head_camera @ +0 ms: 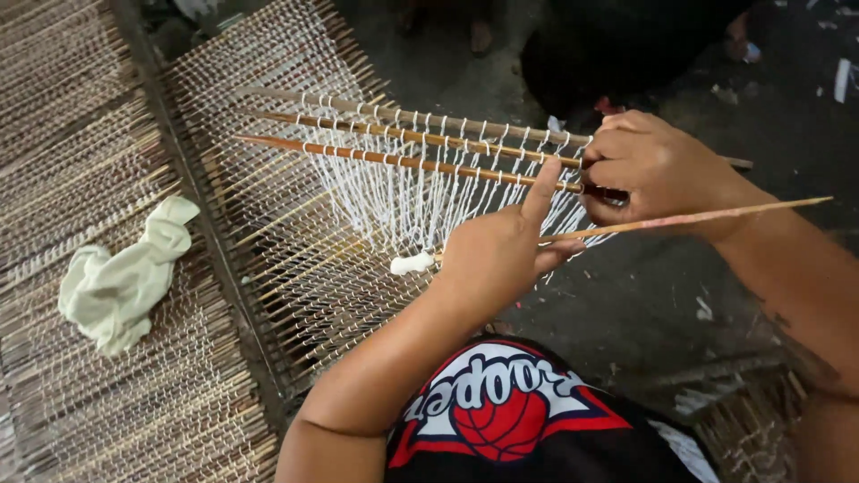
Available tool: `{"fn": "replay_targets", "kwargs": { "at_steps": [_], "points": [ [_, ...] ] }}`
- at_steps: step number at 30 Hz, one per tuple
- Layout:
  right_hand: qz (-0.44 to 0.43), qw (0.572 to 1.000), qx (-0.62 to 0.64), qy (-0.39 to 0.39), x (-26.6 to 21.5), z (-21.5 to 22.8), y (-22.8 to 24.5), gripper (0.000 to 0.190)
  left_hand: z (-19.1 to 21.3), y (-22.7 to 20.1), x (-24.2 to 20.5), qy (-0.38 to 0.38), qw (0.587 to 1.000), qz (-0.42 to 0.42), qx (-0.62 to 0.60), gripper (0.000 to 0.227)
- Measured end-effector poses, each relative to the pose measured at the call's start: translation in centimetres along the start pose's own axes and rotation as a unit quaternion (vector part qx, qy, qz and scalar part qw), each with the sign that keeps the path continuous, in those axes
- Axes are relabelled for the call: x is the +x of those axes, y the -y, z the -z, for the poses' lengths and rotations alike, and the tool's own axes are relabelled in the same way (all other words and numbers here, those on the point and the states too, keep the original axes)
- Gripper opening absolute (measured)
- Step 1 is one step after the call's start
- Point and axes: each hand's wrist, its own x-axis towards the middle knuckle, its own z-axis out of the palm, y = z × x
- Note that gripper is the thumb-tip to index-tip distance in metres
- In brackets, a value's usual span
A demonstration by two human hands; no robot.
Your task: The person holds a wooden frame with multiple white cotton wicks and dips them into a large black basin of liquid. They use a thin stick to adjust the wicks in the liquid, then lift the frame and place it on a metal rack. The person repeats this process with another frame of wicks.
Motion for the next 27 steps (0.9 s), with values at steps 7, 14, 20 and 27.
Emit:
{"fn": "replay_targets", "kwargs": {
  "at_steps": [7, 14, 20, 27],
  "points": [
    [-0.053, 0.998, 0.015, 0.018, -1.8, 0.0, 2.2, 0.014, 0.6, -0.5, 0.1, 0.076, 0.997, -0.024, -0.007, 0.094],
    [-0.089, 0.996, 0.013, 0.021, -3.3, 0.2, 3.2, 0.011, 0.0, -0.6, 0.4, 0.068, 0.994, -0.071, -0.042, 0.096],
    [-0.111, 0.993, -0.011, 0.021, -4.5, 0.4, 3.2, 0.009, 1.7, -1.3, 1.6, 0.133, 0.988, -0.042, -0.061, 0.098],
    [-0.126, 0.992, -0.013, 0.010, -6.6, 0.3, 2.1, 0.009, 1.4, -2.3, 3.6, 0.150, 0.986, -0.051, -0.057, 0.100]
  ]
}}
